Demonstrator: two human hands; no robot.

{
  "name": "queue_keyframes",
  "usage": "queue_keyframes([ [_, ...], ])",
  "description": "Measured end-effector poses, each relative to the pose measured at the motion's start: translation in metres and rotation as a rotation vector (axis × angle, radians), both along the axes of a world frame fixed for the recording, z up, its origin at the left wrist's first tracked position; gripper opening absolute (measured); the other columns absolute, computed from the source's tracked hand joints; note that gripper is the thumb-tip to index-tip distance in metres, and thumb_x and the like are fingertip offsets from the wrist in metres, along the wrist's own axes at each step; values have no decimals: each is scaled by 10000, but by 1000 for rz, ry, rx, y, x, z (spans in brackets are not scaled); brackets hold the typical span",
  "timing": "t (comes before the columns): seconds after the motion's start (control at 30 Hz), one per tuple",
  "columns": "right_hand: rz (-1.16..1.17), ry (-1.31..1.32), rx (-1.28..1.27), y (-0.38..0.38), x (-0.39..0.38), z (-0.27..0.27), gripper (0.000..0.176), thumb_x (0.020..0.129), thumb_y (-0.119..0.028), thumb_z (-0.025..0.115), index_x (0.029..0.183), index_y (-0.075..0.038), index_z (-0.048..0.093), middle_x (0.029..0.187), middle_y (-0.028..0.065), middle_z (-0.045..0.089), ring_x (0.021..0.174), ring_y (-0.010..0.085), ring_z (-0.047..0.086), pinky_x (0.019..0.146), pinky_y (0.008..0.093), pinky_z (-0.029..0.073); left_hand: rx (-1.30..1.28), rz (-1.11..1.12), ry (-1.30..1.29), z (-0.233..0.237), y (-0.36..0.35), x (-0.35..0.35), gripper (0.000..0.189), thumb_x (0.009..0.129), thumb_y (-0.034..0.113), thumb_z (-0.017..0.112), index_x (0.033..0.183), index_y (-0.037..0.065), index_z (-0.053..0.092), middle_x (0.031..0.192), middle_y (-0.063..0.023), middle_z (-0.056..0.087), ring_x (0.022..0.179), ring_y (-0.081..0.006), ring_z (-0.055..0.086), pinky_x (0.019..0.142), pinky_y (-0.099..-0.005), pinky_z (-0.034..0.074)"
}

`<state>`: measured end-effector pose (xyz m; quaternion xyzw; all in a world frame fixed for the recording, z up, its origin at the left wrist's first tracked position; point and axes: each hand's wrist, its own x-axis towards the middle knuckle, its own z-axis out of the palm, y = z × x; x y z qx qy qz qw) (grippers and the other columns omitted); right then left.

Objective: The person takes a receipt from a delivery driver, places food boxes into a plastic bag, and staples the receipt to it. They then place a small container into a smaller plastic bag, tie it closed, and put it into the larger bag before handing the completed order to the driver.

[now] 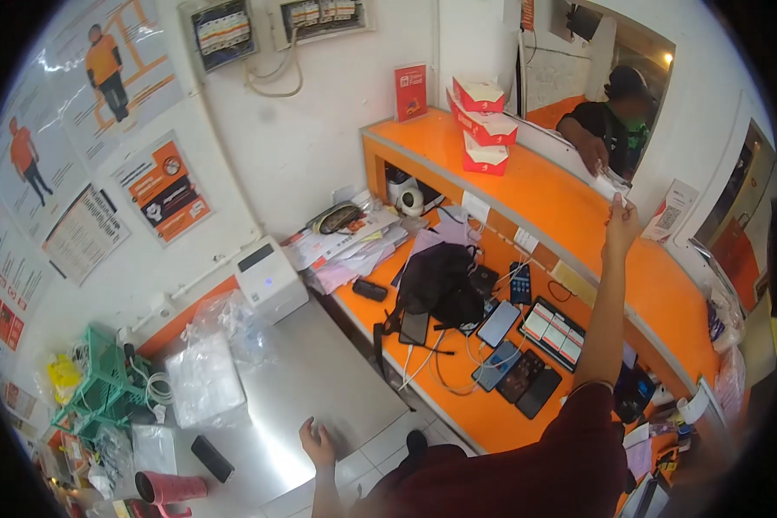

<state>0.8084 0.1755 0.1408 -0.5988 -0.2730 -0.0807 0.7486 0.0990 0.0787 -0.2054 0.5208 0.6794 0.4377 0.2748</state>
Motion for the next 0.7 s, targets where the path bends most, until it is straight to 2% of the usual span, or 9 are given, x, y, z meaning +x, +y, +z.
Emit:
queue_keyframes([
  [0.1, 401, -97, -39, -37, -161, 18, 168, 1001, -231, 626, 999, -63, 613, 890, 5, 598, 794, 86, 559, 699, 234, 446, -30, -84, -457, 94, -22, -4, 321, 1019, 177, 549, 1273, -18, 580, 1176, -181, 658, 1111, -265, 642, 960, -375, 501],
  [0.2, 1009, -238, -67, -65, -330, 10, 94, 975, -139, 648, 1017, -60, 619, 968, 48, 629, 902, 146, 623, 811, 292, 492, 121, -359, -530, 211, -49, -20, 366, 1050, 239, 516, 1289, -33, 572, 1102, -142, 677, 1029, -217, 653, 919, -357, 514],
  [0.27, 1601, -149, -130, -93, -439, 3, 135, 905, -32, 698, 1031, -42, 651, 961, 27, 627, 936, 117, 593, 827, 290, 484, 123, -554, -758, 270, -76, -48, 448, 1049, 321, 523, 1339, -20, 538, 1082, -136, 671, 996, -207, 649, 885, -346, 523],
  [0.37, 2123, -179, -396, -137, -581, -2, 298, 856, 22, 738, 1123, -17, 613, 952, 42, 644, 903, 121, 629, 794, 289, 509, -91, -699, -1064, 322, -127, -110, 486, 1023, 336, 590, 1361, -6, 520, 1086, -102, 671, 969, -167, 639, 849, -315, 528],
  [0.47, 2309, -113, -661, -188, -689, 4, 450, 829, -5, 784, 1224, -7, 568, 967, 65, 652, 886, 127, 651, 784, 281, 524, -172, -513, -804, 329, -206, -171, 461, 997, 280, 645, 1346, 0, 529, 1100, -64, 674, 951, -118, 633, 820, -295, 535],
  [0.53, 2337, -195, -651, -213, -748, 3, 501, 813, -1, 801, 1251, -6, 558, 984, 69, 658, 895, 126, 659, 788, 271, 531, -28, -300, -943, 312, -255, -207, 401, 975, 201, 681, 1303, 14, 545, 1075, -27, 667, 924, -87, 629, 797, -268, 529],
  [0.57, 2425, -92, -654, -224, -777, 0, 532, 796, 9, 810, 1258, -10, 546, 1016, 75, 663, 938, 137, 659, 810, 275, 538, 20, -188, -976, 306, -278, -226, 379, 974, 195, 682, 1282, 17, 550, 1060, -26, 664, 924, -86, 629, 792, -260, 524],
  [0.67, 2606, 210, -633, -275, -851, -8, 481, 844, 6, 769, 1261, -23, 531, 980, 68, 678, 875, 86, 630, 704, 224, 493, 294, 138, -1067, 307, -337, -264, 240, 950, 114, 700, 1105, 54, 527, 960, -5, 617, 868, -86, 605, 759, -254, 511],
  [0.7, 2591, 195, -666, -292, -871, -16, 371, 869, -7, 749, 1195, -6, 572, 971, 70, 680, 897, 92, 630, 719, 227, 499, 408, 221, -1042, 303, -353, -274, 235, 944, 95, 702, 1074, 65, 509, 945, -3, 606, 848, -87, 598, 752, -257, 511],
])
